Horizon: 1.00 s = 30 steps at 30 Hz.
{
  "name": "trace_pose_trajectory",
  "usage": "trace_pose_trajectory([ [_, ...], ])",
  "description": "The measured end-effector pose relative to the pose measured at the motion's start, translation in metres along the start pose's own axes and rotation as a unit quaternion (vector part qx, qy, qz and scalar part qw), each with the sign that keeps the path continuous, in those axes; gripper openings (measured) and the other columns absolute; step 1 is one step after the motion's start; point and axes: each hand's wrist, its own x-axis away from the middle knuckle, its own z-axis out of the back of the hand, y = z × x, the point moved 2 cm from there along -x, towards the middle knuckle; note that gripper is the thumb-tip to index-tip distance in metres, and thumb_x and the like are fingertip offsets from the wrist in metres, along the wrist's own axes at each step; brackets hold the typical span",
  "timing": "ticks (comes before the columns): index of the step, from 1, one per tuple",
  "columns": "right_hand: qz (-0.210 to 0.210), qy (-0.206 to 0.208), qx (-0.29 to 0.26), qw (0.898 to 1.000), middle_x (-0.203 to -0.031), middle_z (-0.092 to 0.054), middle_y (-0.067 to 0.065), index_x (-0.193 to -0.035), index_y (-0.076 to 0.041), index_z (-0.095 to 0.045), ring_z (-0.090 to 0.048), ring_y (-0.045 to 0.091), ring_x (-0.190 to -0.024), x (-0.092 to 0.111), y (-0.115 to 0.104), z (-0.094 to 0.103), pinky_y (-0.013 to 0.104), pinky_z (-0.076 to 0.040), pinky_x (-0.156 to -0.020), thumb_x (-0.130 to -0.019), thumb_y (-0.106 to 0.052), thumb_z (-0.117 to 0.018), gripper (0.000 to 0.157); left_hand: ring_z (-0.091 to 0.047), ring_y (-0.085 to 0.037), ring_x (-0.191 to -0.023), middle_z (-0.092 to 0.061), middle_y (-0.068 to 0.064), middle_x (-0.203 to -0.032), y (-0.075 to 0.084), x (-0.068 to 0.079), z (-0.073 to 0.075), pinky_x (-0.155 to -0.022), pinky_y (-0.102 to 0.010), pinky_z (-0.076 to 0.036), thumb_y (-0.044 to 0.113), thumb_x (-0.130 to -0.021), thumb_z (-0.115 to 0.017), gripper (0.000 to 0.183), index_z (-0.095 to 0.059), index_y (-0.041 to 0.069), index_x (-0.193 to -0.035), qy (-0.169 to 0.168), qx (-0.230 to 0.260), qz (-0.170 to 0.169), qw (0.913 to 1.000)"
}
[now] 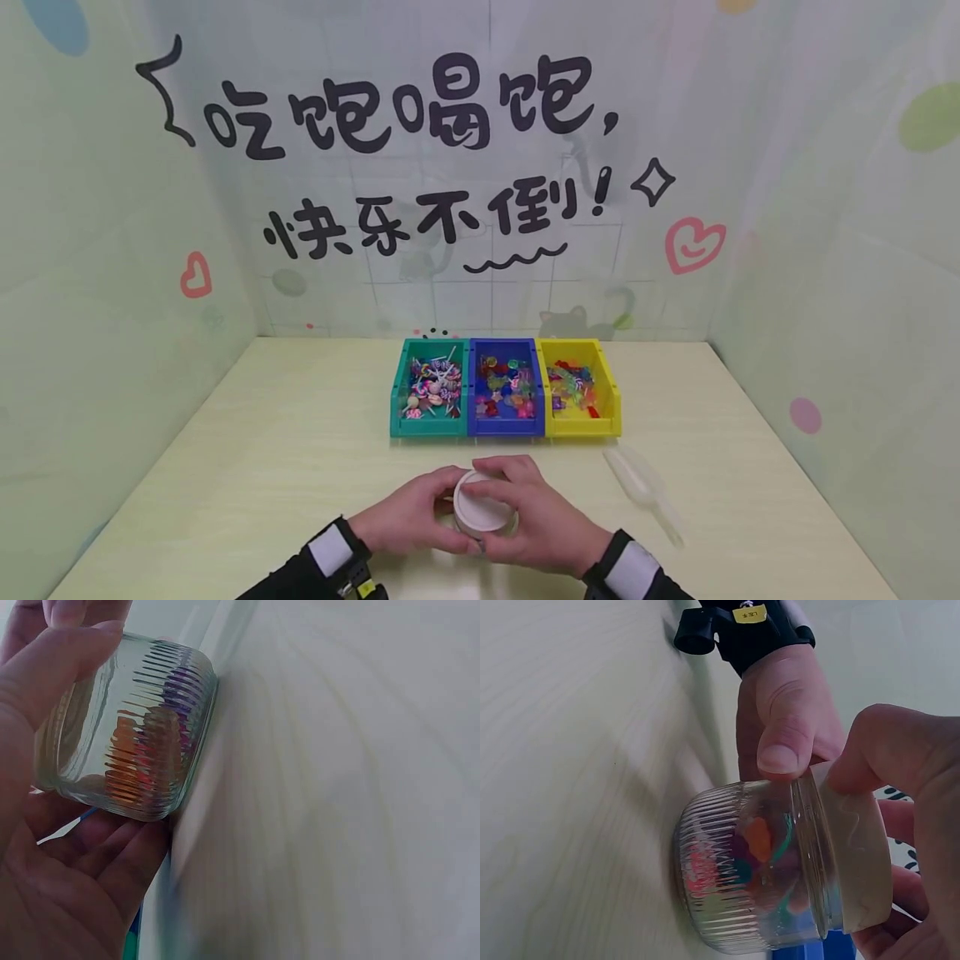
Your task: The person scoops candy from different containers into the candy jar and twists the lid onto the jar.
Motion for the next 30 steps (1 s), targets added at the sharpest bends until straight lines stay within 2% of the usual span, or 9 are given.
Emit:
trace_pose_trajectory([
  [7,0.023,0.014,0.022,0.999,-0.155,-0.057,0.004,-0.136,-0.037,-0.073,-0.047,0.034,-0.143,0.0,0.002,0.0,0.032,-0.057,-0.111,-0.093,-0.033,-0.089,0.046,-0.065,-0.009,-0.124,-0.065,0.009,-0.134,-0.001,0.0,0.0,-0.109,-0.02,-0.052,0.021,-0.09,-0.093,0.061,-0.067,0.035,-0.142,-0.001,-0.001,-0.003,1.0],
  [12,-0.013,0.022,0.022,0.999,-0.148,-0.055,0.003,-0.114,-0.042,-0.068,-0.044,0.032,-0.142,-0.003,0.002,-0.001,0.038,-0.06,-0.106,-0.092,-0.045,-0.09,0.032,-0.064,-0.009,-0.129,-0.065,0.011,-0.136,-0.002,0.0,0.001,-0.115,-0.024,-0.053,0.021,-0.09,-0.093,0.058,-0.067,0.034,-0.141,0.005,-0.009,0.003,0.9999],
  [16,-0.046,0.046,0.024,0.998,-0.138,-0.051,0.002,-0.102,-0.04,-0.063,-0.041,0.03,-0.138,-0.008,0.004,-0.004,0.041,-0.059,-0.098,-0.086,-0.054,-0.092,0.036,-0.063,-0.012,-0.135,-0.066,0.012,-0.139,-0.002,0.0,0.002,-0.119,-0.033,-0.053,0.021,-0.091,-0.093,0.056,-0.068,0.032,-0.14,0.008,-0.013,0.011,0.9998],
  [21,-0.049,0.071,0.026,0.996,-0.129,-0.047,0.002,-0.097,-0.038,-0.06,-0.04,0.028,-0.13,-0.01,0.007,-0.009,0.036,-0.049,-0.092,-0.081,-0.057,-0.094,0.042,-0.063,-0.013,-0.137,-0.065,0.012,-0.141,-0.002,-0.001,0.002,-0.121,-0.038,-0.052,0.024,-0.092,-0.092,0.056,-0.067,0.034,-0.142,0.009,-0.021,0.013,0.9996],
  [25,-0.056,0.054,0.024,0.997,-0.138,-0.049,0.001,-0.1,-0.04,-0.06,-0.041,0.028,-0.137,-0.008,0.007,-0.008,0.038,-0.057,-0.097,-0.085,-0.058,-0.092,0.039,-0.063,-0.009,-0.133,-0.066,0.013,-0.138,-0.002,-0.001,0.001,-0.12,-0.032,-0.053,0.025,-0.092,-0.092,0.056,-0.067,0.035,-0.142,0.005,-0.022,0.01,0.9997],
  [30,-0.023,0.02,0.044,0.999,-0.151,-0.056,-0.002,-0.105,-0.041,-0.061,-0.048,0.028,-0.143,-0.004,0.007,0.0,0.041,-0.06,-0.108,-0.089,-0.043,-0.088,0.031,-0.064,-0.006,-0.126,-0.067,0.013,-0.133,-0.002,-0.001,0.001,-0.114,-0.022,-0.052,0.025,-0.091,-0.093,0.058,-0.067,0.036,-0.141,0.003,-0.02,0.0,0.9998],
])
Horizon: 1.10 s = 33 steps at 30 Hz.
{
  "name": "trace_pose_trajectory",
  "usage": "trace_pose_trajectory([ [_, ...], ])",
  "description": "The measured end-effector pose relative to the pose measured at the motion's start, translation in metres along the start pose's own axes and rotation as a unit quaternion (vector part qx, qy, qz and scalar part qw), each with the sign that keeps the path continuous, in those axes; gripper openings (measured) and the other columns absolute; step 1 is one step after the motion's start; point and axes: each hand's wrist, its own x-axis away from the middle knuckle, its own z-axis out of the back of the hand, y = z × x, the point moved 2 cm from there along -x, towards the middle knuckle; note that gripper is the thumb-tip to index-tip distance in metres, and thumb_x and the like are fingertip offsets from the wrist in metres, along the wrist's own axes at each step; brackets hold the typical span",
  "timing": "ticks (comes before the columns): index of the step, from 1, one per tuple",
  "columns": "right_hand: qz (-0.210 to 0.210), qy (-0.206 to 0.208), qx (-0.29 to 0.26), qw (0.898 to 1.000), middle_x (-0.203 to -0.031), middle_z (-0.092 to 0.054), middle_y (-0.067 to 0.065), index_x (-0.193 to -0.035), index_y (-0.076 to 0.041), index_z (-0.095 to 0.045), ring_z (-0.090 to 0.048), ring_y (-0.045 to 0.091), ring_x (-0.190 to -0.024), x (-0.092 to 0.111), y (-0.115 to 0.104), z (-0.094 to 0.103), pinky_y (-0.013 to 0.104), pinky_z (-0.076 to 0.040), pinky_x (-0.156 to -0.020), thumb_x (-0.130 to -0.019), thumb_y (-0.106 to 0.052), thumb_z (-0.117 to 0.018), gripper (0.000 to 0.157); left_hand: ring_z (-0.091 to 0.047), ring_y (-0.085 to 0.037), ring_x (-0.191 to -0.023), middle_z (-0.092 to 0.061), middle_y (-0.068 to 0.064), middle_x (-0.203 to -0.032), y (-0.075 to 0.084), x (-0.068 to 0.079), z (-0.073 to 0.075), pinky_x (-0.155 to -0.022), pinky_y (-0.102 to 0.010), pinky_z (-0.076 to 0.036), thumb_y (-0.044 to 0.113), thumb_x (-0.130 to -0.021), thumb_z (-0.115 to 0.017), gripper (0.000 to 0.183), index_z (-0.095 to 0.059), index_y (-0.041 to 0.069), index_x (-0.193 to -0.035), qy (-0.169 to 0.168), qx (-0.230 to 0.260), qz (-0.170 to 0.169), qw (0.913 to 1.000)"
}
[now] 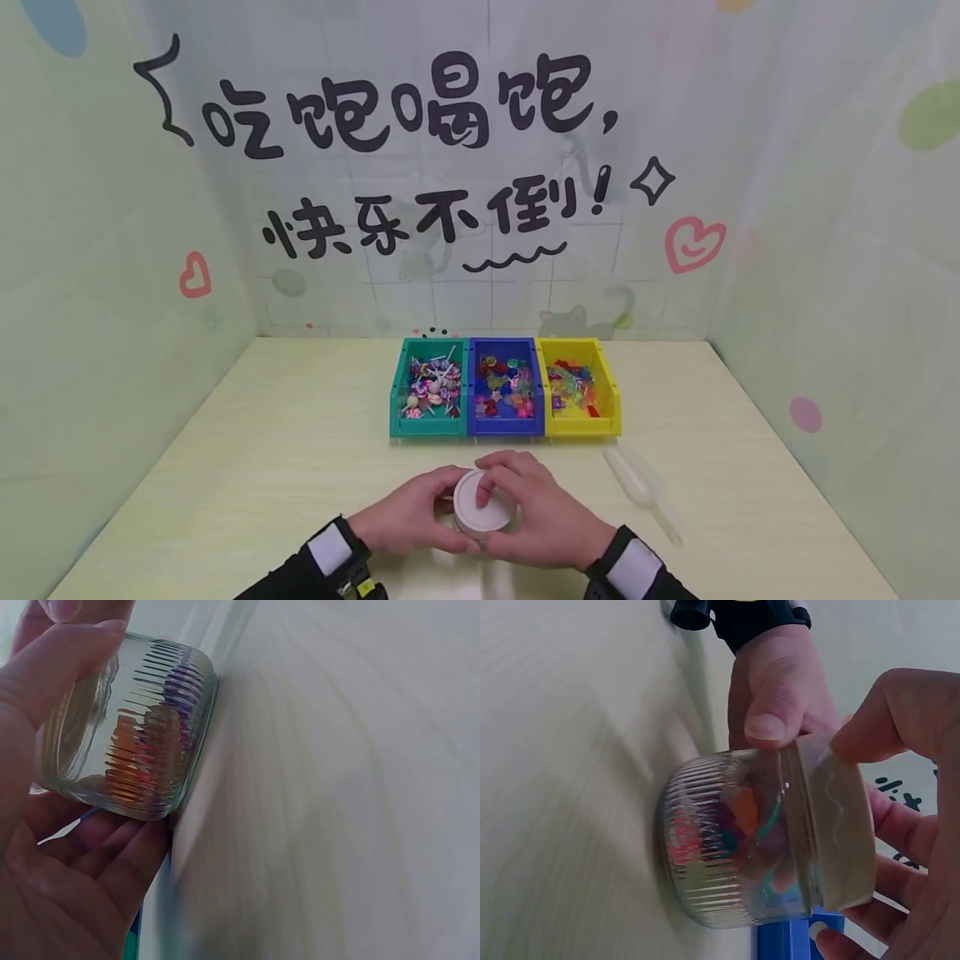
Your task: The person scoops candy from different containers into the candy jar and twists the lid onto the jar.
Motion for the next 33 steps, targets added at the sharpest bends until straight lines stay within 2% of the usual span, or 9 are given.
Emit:
trace_pose_trajectory([
  [4,0.009,-0.002,-0.004,1.0,-0.144,-0.056,-0.002,-0.106,-0.04,-0.064,-0.048,0.027,-0.138,-0.001,0.0,0.002,0.039,-0.058,-0.107,-0.09,-0.044,-0.087,0.028,-0.064,-0.006,-0.127,-0.066,0.013,-0.134,0.001,0.0,0.001,-0.114,-0.024,-0.052,0.024,-0.09,-0.094,0.059,-0.067,0.036,-0.141,0.003,0.001,0.002,1.0],
  [12,-0.083,0.027,-0.046,0.995,-0.122,-0.045,0.004,-0.099,-0.038,-0.061,-0.048,0.024,-0.121,-0.005,0.003,-0.006,0.031,-0.052,-0.088,-0.084,-0.059,-0.092,0.04,-0.063,-0.015,-0.136,-0.066,0.012,-0.139,0.001,0.001,0.002,-0.121,-0.041,-0.053,0.023,-0.091,-0.093,0.058,-0.068,0.033,-0.141,0.011,0.001,0.025,0.9996],
  [16,-0.065,0.033,-0.021,0.997,-0.134,-0.049,0.004,-0.099,-0.04,-0.058,-0.047,0.026,-0.131,-0.003,0.003,-0.008,0.04,-0.058,-0.097,-0.083,-0.062,-0.091,0.043,-0.063,-0.014,-0.135,-0.066,0.012,-0.139,0.001,0.001,0.001,-0.121,-0.038,-0.053,0.024,-0.091,-0.093,0.058,-0.067,0.033,-0.142,0.01,-0.004,0.022,0.9997],
  [19,-0.028,0.017,-0.011,0.999,-0.149,-0.053,0.003,-0.102,-0.041,-0.06,-0.045,0.028,-0.142,0.0,0.003,-0.006,0.049,-0.059,-0.107,-0.089,-0.052,-0.088,0.033,-0.064,-0.01,-0.131,-0.066,0.012,-0.136,0.001,0.001,0.001,-0.118,-0.029,-0.053,0.025,-0.09,-0.093,0.058,-0.067,0.034,-0.141,0.006,-0.005,0.013,0.9999],
  [22,-0.01,0.003,-0.016,1.0,-0.151,-0.054,-0.001,-0.104,-0.042,-0.062,-0.045,0.026,-0.145,0.001,0.002,-0.005,0.046,-0.059,-0.111,-0.09,-0.042,-0.086,0.027,-0.064,-0.007,-0.127,-0.066,0.013,-0.134,0.001,0.001,0.001,-0.114,-0.024,-0.053,0.024,-0.089,-0.094,0.059,-0.067,0.035,-0.141,0.003,-0.004,0.009,0.9999],
  [25,-0.013,0.01,-0.025,1.0,-0.141,-0.053,-0.002,-0.102,-0.041,-0.064,-0.044,0.025,-0.139,0.0,0.002,-0.004,0.038,-0.059,-0.105,-0.092,-0.048,-0.087,0.026,-0.063,-0.009,-0.13,-0.066,0.012,-0.137,0.001,0.001,0.001,-0.117,-0.027,-0.053,0.022,-0.09,-0.094,0.059,-0.067,0.033,-0.141,0.003,0.007,0.01,0.9999],
  [29,-0.052,0.029,-0.035,0.998,-0.124,-0.046,0.001,-0.097,-0.036,-0.061,-0.044,0.023,-0.126,-0.003,0.003,-0.007,0.03,-0.052,-0.092,-0.087,-0.057,-0.09,0.037,-0.062,-0.013,-0.136,-0.065,0.011,-0.141,0.001,0.001,0.001,-0.122,-0.035,-0.052,0.021,-0.09,-0.093,0.059,-0.067,0.031,-0.142,0.005,0.01,0.015,0.9998],
  [31,-0.066,0.032,-0.036,0.997,-0.125,-0.045,0.003,-0.096,-0.034,-0.058,-0.045,0.024,-0.126,-0.004,0.003,-0.009,0.033,-0.051,-0.093,-0.084,-0.059,-0.092,0.043,-0.062,-0.013,-0.136,-0.065,0.011,-0.14,0.002,0.001,0.001,-0.122,-0.036,-0.052,0.021,-0.091,-0.093,0.059,-0.067,0.031,-0.143,0.006,0.005,0.017,0.9998],
  [33,-0.061,0.03,-0.033,0.997,-0.133,-0.048,0.006,-0.096,-0.034,-0.056,-0.045,0.027,-0.133,-0.003,0.004,-0.01,0.041,-0.054,-0.1,-0.084,-0.058,-0.092,0.044,-0.062,-0.012,-0.134,-0.066,0.012,-0.139,0.002,0.001,0.001,-0.121,-0.034,-0.052,0.022,-0.09,-0.093,0.06,-0.066,0.032,-0.143,0.005,0.002,0.016,0.9999],
])
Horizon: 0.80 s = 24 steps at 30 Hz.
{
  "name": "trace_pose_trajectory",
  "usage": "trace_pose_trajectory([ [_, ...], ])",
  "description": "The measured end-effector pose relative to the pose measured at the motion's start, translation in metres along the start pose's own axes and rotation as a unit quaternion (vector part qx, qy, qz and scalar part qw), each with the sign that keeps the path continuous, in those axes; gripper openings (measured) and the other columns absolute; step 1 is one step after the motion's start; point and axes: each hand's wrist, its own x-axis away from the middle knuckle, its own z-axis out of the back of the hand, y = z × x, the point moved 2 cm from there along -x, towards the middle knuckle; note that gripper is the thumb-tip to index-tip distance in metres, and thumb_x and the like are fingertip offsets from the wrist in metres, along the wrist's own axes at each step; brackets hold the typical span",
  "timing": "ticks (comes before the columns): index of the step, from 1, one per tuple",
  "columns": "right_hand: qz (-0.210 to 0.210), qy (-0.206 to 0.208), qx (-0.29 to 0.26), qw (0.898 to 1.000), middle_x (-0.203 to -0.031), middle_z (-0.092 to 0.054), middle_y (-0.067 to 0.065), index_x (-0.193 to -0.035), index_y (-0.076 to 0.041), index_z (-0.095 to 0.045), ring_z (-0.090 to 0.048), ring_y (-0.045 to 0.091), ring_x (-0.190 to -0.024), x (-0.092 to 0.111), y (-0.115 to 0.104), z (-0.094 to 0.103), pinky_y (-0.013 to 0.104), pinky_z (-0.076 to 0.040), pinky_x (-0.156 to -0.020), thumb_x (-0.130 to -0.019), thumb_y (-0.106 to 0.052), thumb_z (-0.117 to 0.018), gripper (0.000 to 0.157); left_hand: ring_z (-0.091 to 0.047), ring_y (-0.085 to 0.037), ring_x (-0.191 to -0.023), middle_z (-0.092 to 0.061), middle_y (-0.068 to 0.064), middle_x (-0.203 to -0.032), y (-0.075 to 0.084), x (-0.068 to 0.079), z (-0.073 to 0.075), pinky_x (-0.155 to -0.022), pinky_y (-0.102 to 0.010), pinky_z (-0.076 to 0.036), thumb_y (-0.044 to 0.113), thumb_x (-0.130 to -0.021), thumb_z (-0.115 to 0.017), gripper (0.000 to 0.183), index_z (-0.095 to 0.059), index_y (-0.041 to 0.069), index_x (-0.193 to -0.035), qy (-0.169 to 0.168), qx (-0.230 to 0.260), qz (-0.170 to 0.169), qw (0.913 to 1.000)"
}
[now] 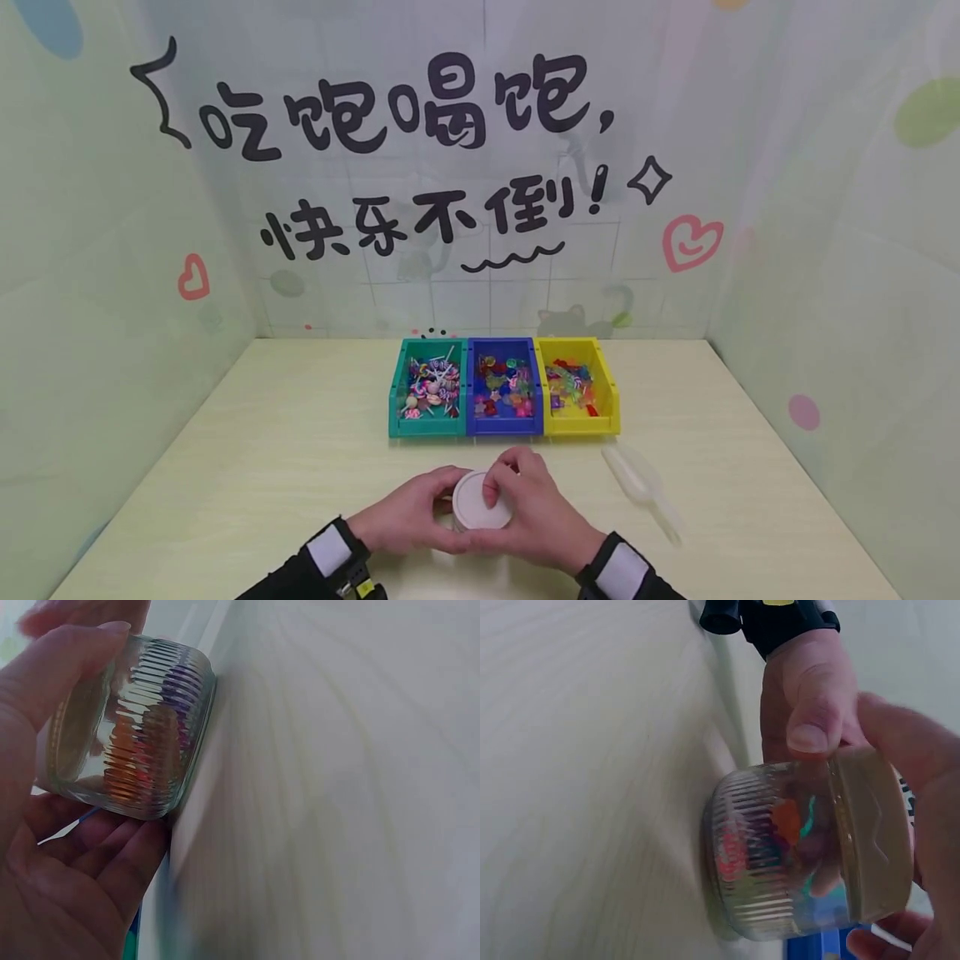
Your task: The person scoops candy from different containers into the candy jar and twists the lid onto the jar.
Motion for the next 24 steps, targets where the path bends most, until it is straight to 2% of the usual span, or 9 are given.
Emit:
trace_pose_trajectory([
  [3,0.029,-0.015,0.008,0.999,-0.153,-0.051,0.009,-0.097,-0.037,-0.056,-0.042,0.034,-0.146,0.0023,0.0015,0.0009,0.06,-0.054,-0.11,-0.088,-0.049,-0.09,0.037,-0.064,-0.008,-0.13,-0.066,0.012,-0.136,-0.0002,0.0001,-0.0006,-0.117,-0.026,-0.053,0.023,-0.09,-0.094,0.061,-0.066,0.033,-0.143,-0.001,-0.002,-0.007,1.0],
  [5,0.044,-0.027,0.01,0.999,-0.159,-0.052,0.005,-0.099,-0.039,-0.058,-0.042,0.033,-0.149,0.0031,0.0016,0.002,0.062,-0.053,-0.114,-0.088,-0.04,-0.088,0.032,-0.064,-0.007,-0.128,-0.066,0.012,-0.134,-0.0003,0.0004,-0.0008,-0.114,-0.021,-0.052,0.022,-0.089,-0.094,0.062,-0.066,0.033,-0.143,-0.001,-0.001,-0.011,0.9999],
  [8,0.05,-0.034,0.004,0.998,-0.151,-0.056,-0.002,-0.099,-0.039,-0.06,-0.045,0.027,-0.143,0.0028,0.0012,0.0017,0.051,-0.055,-0.114,-0.089,-0.035,-0.087,0.029,-0.064,-0.007,-0.127,-0.066,0.011,-0.135,-0.0002,0.0007,-0.0008,-0.113,-0.02,-0.052,0.021,-0.089,-0.094,0.062,-0.066,0.032,-0.143,-0.001,0.0,-0.013,0.9999],
  [12,0.021,-0.01,-0.014,1.0,-0.133,-0.049,-0.001,-0.096,-0.035,-0.061,-0.046,0.024,-0.13,0.0009,-0.0007,-0.0011,0.03,-0.054,-0.1,-0.089,-0.05,-0.09,0.033,-0.062,-0.011,-0.133,-0.065,0.008,-0.14,0.0003,0.0006,-0.0001,-0.12,-0.03,-0.052,0.019,-0.09,-0.093,0.06,-0.067,0.028,-0.143,0.002,0.001,-0.006,1.0],
  [15,-0.01,0.008,-0.026,1.0,-0.124,-0.042,0.003,-0.095,-0.033,-0.059,-0.045,0.023,-0.124,-0.0006,-0.0021,-0.0038,0.024,-0.05,-0.088,-0.084,-0.059,-0.092,0.044,-0.062,-0.014,-0.137,-0.065,0.008,-0.141,0.0,0.0003,0.0002,-0.122,-0.038,-0.051,0.02,-0.091,-0.092,0.058,-0.067,0.028,-0.142,0.005,-0.002,0.004,1.0],
  [16,-0.01,0.013,-0.021,1.0,-0.124,-0.042,0.003,-0.095,-0.033,-0.058,-0.045,0.023,-0.125,-0.0006,-0.0023,-0.0044,0.025,-0.051,-0.087,-0.083,-0.061,-0.092,0.046,-0.062,-0.014,-0.137,-0.065,0.009,-0.141,-0.0001,0.0002,0.0002,-0.122,-0.038,-0.051,0.021,-0.091,-0.092,0.058,-0.067,0.029,-0.143,0.005,-0.005,0.006,1.0],
  [18,0.001,0.014,-0.011,1.0,-0.131,-0.046,0.004,-0.096,-0.033,-0.056,-0.044,0.026,-0.131,0.0004,-0.0024,-0.0045,0.033,-0.054,-0.094,-0.084,-0.059,-0.092,0.046,-0.063,-0.013,-0.136,-0.066,0.01,-0.14,0.0,0.0003,0.0,-0.121,-0.035,-0.052,0.023,-0.091,-0.092,0.058,-0.066,0.03,-0.143,0.004,-0.007,0.004,1.0],
  [22,0.043,-0.002,0.01,0.999,-0.152,-0.052,0.003,-0.1,-0.038,-0.057,-0.042,0.032,-0.145,0.0035,-0.0011,-0.0023,0.062,-0.051,-0.111,-0.087,-0.043,-0.089,0.034,-0.064,-0.008,-0.129,-0.066,0.011,-0.136,-0.0007,-0.0005,-0.0009,-0.116,-0.024,-0.052,0.023,-0.09,-0.094,0.061,-0.066,0.032,-0.143,0.0,-0.008,-0.011,0.9999],
  [24,0.051,-0.013,0.007,0.999,-0.153,-0.053,-0.001,-0.101,-0.039,-0.059,-0.042,0.031,-0.146,0.004,-0.0007,-0.0011,0.065,-0.05,-0.113,-0.086,-0.036,-0.087,0.032,-0.064,-0.006,-0.128,-0.066,0.011,-0.135,-0.0011,-0.0007,-0.001,-0.115,-0.022,-0.052,0.022,-0.089,-0.094,0.061,-0.067,0.031,-0.142,0.001,-0.009,-0.016,0.9998],
])
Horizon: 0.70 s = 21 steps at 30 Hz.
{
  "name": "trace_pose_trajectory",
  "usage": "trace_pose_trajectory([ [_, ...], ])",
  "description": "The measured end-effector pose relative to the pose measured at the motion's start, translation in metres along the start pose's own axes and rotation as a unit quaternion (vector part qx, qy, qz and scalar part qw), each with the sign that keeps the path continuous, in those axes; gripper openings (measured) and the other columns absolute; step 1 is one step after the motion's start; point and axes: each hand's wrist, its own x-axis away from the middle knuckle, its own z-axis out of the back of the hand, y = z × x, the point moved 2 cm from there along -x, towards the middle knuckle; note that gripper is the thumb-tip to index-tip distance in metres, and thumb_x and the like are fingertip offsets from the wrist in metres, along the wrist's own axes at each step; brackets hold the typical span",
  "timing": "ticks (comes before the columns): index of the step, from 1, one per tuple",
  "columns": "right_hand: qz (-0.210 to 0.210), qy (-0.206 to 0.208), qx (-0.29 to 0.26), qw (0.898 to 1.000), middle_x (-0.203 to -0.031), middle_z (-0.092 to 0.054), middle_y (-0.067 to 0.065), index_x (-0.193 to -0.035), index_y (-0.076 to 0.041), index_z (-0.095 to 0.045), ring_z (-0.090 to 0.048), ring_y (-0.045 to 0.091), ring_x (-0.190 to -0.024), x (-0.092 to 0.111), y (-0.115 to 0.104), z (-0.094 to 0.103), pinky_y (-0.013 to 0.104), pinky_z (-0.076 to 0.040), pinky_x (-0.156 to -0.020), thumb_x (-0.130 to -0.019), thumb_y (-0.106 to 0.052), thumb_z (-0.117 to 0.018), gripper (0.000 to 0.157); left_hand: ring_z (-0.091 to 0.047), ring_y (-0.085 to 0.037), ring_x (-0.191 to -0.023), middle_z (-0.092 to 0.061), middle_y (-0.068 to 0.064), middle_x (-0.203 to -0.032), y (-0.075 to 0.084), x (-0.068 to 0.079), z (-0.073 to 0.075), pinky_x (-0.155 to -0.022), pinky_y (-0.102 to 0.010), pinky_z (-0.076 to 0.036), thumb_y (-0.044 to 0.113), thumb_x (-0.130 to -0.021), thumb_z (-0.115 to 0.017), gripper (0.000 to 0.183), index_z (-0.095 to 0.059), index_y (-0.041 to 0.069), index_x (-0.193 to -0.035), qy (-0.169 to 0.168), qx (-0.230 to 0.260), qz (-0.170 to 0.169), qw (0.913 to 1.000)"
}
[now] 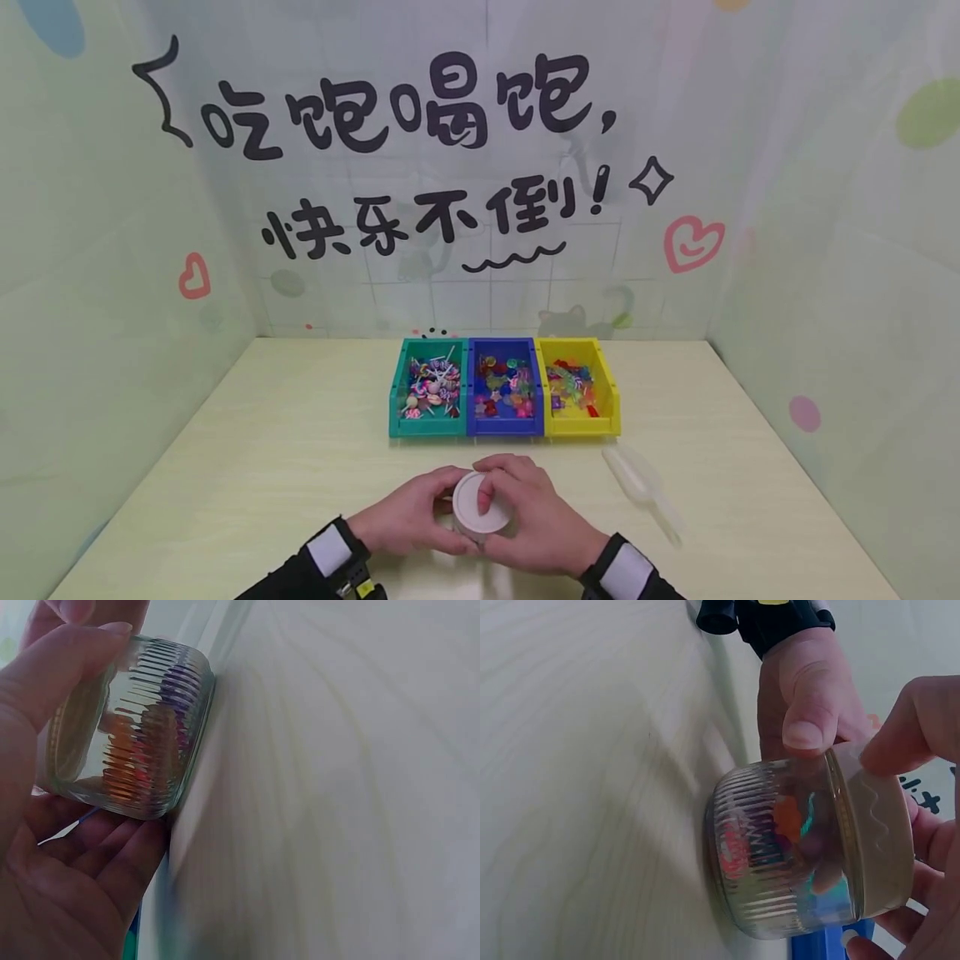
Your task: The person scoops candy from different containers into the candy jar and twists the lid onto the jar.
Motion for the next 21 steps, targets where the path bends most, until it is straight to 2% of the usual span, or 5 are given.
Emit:
trace_pose_trajectory([
  [2,-0.001,-0.001,-0.002,1.0,-0.148,-0.054,-0.003,-0.1,-0.039,-0.06,-0.043,0.028,-0.143,0.0,0.0,0.0,0.057,-0.052,-0.111,-0.088,-0.039,-0.086,0.029,-0.063,-0.006,-0.128,-0.066,0.011,-0.135,0.0,0.0,0.0,-0.115,-0.022,-0.052,0.022,-0.089,-0.094,0.06,-0.067,0.031,-0.142,0.001,-0.001,0.001,1.0],
  [6,-0.023,0.014,-0.015,1.0,-0.133,-0.048,0.0,-0.097,-0.037,-0.061,-0.043,0.026,-0.133,-0.002,-0.001,-0.002,0.035,-0.054,-0.099,-0.089,-0.056,-0.088,0.034,-0.062,-0.01,-0.134,-0.065,0.009,-0.14,0.001,0.0,0.0,-0.12,-0.029,-0.052,0.019,-0.089,-0.093,0.059,-0.067,0.029,-0.142,0.002,0.004,0.008,1.0],
  [9,-0.051,0.032,-0.027,0.998,-0.127,-0.044,0.003,-0.094,-0.036,-0.061,-0.044,0.025,-0.127,-0.003,-0.002,-0.005,0.026,-0.051,-0.091,-0.086,-0.059,-0.09,0.038,-0.061,-0.013,-0.137,-0.065,0.008,-0.143,0.001,0.0,0.0,-0.121,-0.032,-0.052,0.017,-0.088,-0.094,0.06,-0.068,0.028,-0.141,0.005,0.003,0.013,0.9999],
  [15,-0.092,0.082,-0.019,0.992,-0.119,-0.044,0.003,-0.091,-0.032,-0.061,-0.044,0.023,-0.121,-0.003,-0.007,-0.012,0.025,-0.049,-0.084,-0.083,-0.054,-0.095,0.041,-0.062,-0.014,-0.136,-0.065,0.007,-0.142,0.001,0.0,0.0,-0.12,-0.033,-0.052,0.016,-0.088,-0.095,0.061,-0.068,0.027,-0.141,0.011,0.001,0.018,0.9998],
  [21,-0.136,0.135,0.016,0.981,-0.113,-0.044,0.002,-0.087,-0.029,-0.059,-0.043,0.02,-0.114,-0.001,-0.015,-0.021,0.03,-0.046,-0.085,-0.08,-0.062,-0.094,0.048,-0.063,-0.013,-0.135,-0.066,0.007,-0.14,-0.001,0.0,-0.002,-0.121,-0.035,-0.052,0.013,-0.087,-0.094,0.059,-0.069,0.027,-0.139,0.015,0.0,0.017,0.9997],
])
